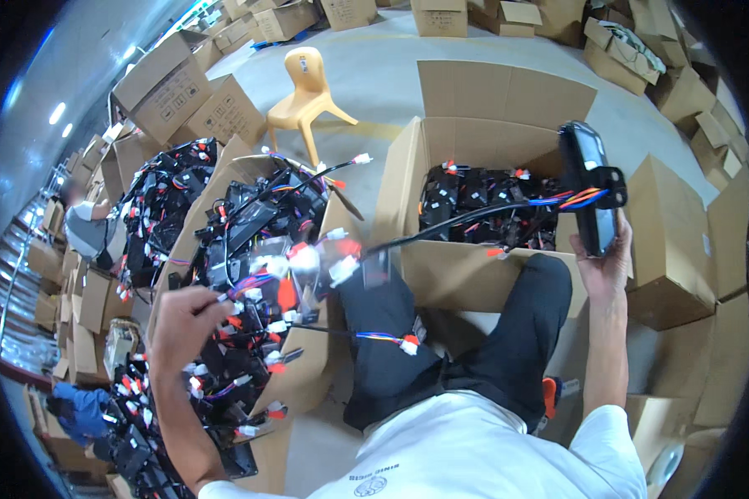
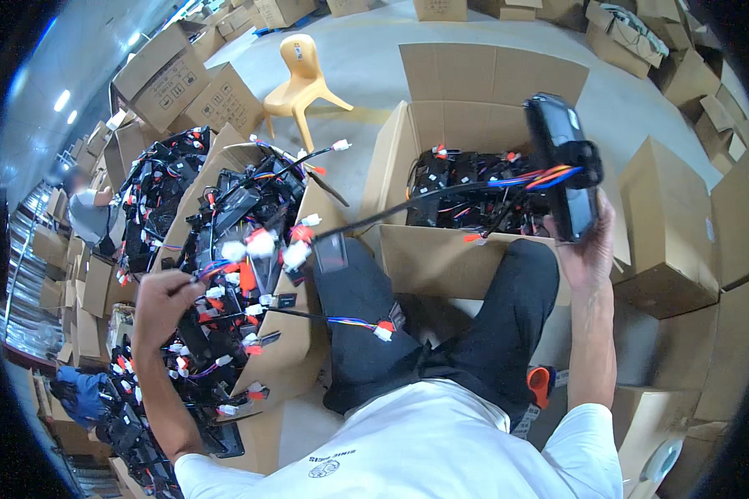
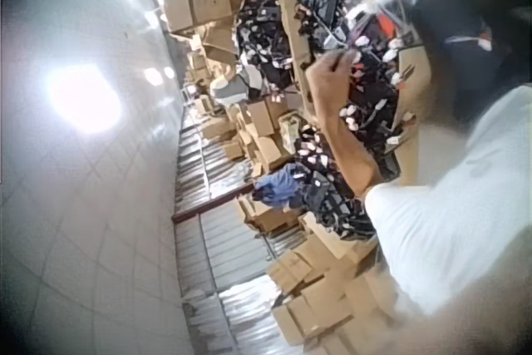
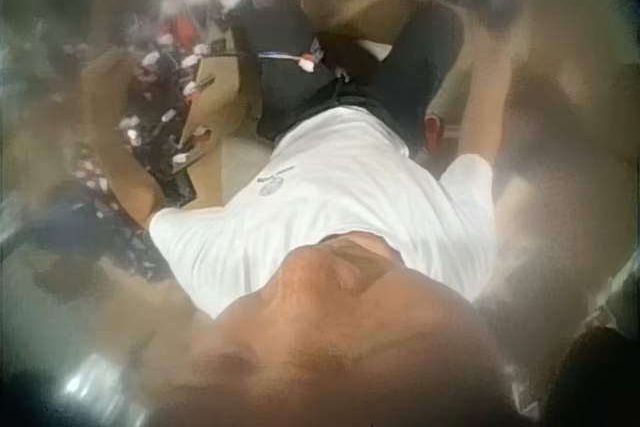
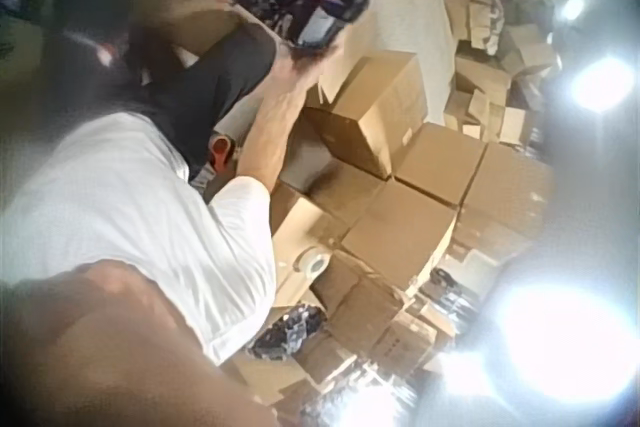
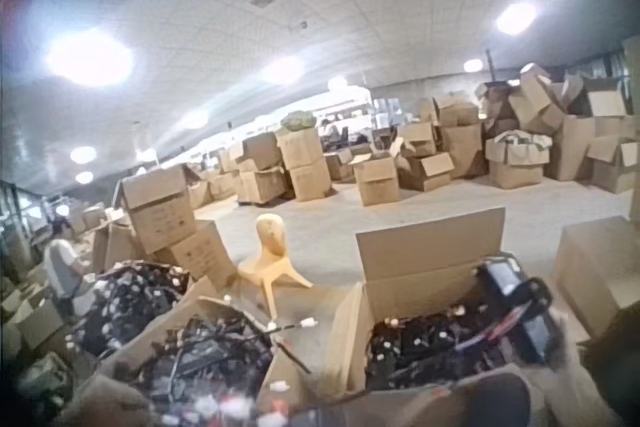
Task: The person packs electronic components and wires into cardboard boxes, then seals the boxes with packing tape using a tape dispenser and applies labels.
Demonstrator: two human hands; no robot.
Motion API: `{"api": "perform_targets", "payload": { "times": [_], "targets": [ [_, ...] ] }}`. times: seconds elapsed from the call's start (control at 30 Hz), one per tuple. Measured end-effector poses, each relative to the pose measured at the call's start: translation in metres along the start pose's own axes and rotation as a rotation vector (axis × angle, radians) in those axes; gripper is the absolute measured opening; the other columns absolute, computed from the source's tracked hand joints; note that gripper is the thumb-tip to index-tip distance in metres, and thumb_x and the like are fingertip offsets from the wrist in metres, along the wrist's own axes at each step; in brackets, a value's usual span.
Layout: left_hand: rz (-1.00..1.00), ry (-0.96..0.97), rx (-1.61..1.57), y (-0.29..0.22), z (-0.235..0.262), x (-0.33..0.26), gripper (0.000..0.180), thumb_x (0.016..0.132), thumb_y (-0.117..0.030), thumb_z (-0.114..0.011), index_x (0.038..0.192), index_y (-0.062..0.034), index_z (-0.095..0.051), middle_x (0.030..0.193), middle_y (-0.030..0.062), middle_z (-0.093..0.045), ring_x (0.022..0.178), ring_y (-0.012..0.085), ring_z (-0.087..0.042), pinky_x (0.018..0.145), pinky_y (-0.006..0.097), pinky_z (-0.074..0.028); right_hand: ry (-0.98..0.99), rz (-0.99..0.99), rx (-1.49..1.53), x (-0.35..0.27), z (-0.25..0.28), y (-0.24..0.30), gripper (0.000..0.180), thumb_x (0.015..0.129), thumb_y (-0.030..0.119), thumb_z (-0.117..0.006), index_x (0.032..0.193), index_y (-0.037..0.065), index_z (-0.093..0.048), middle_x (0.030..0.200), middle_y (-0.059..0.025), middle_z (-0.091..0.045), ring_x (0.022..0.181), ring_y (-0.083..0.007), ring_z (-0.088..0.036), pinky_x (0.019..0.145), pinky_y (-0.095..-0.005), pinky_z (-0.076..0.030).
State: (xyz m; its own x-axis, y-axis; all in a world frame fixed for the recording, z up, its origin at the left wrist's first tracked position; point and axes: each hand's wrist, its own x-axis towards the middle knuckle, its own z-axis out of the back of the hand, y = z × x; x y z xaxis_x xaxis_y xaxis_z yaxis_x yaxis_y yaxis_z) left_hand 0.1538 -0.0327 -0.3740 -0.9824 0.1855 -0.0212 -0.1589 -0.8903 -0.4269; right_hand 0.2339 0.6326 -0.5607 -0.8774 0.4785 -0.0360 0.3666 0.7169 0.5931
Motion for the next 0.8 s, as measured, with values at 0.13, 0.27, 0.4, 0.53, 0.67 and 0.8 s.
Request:
{"api": "perform_targets", "payload": {
  "times": [0.13,0.27,0.4,0.53,0.67,0.8],
  "targets": [
    [-0.114,0.518,-0.120,-0.040,-0.058,-0.059,0.018,0.101,-0.015,-0.084,0.112,-0.0015,-0.086,0.079,0.0141,-0.073,0.071,0.0164,-0.071,0.069,0.038,-0.058,-0.054,0.053,-0.081,-0.041,0.041,0.038,0.041,0.112,0.048,-0.077,0.141,0.019,-0.075,0.137,-0.0067,-0.083,0.116,-0.0264,-0.084,0.089,-0.0551,-0.071],
    [-0.432,0.573,0.024,-0.027,-0.185,-0.095,0.028,0.107,-0.025,-0.082,0.124,-0.0039,-0.085,0.105,0.0212,-0.083,0.095,0.0400,-0.082,0.083,0.048,-0.063,-0.238,0.052,-0.146,-0.083,0.106,0.027,0.043,0.113,0.051,-0.075,0.141,0.018,-0.075,0.128,-0.0062,-0.084,0.110,-0.0277,-0.084,0.085,-0.0544,-0.075],
    [-0.456,0.547,0.143,-0.041,-0.249,-0.106,0.031,0.106,-0.026,-0.082,0.125,-0.0019,-0.083,0.112,0.0205,-0.082,0.101,0.0408,-0.080,0.087,0.050,-0.063,-0.405,0.032,-0.109,-0.126,0.140,0.003,0.041,0.111,0.051,-0.077,0.133,0.017,-0.080,0.117,-0.0048,-0.088,0.094,-0.0263,-0.085,0.080,-0.0497,-0.072],
    [-0.434,0.128,-0.261,-0.080,-0.276,-0.080,0.026,0.103,-0.015,-0.085,0.122,0.0029,-0.082,0.109,0.0195,-0.081,0.093,0.0362,-0.078,0.083,0.045,-0.063,-0.423,-0.056,-0.127,-0.177,0.176,-0.022,0.048,0.110,0.060,-0.073,0.132,0.019,-0.080,0.118,-0.0036,-0.086,0.102,-0.0268,-0.083,0.080,-0.0498,-0.070],
    [-0.131,0.014,-0.449,-0.098,-0.315,-0.060,0.027,0.098,-0.014,-0.093,0.115,0.0033,-0.081,0.099,0.0145,-0.076,0.080,0.0244,-0.072,0.076,0.039,-0.060,-0.253,-0.320,-0.198,-0.231,0.177,-0.056,0.064,0.108,0.062,-0.074,0.147,0.011,-0.071,0.131,-0.0084,-0.082,0.108,-0.0260,-0.083,0.088,-0.0467,-0.071],
    [-0.057,-0.065,-0.223,-0.102,-0.336,-0.056,0.040,0.089,-0.014,-0.100,0.112,0.0029,-0.073,0.103,0.0116,-0.069,0.084,0.0236,-0.069,0.080,0.041,-0.060,-0.012,-0.474,-0.585,-0.257,0.168,-0.074,0.106,0.088,0.064,-0.099,0.156,-0.006,-0.057,0.137,-0.0141,-0.074,0.121,-0.0222,-0.076,0.103,-0.0394,-0.064]
  ]
}}
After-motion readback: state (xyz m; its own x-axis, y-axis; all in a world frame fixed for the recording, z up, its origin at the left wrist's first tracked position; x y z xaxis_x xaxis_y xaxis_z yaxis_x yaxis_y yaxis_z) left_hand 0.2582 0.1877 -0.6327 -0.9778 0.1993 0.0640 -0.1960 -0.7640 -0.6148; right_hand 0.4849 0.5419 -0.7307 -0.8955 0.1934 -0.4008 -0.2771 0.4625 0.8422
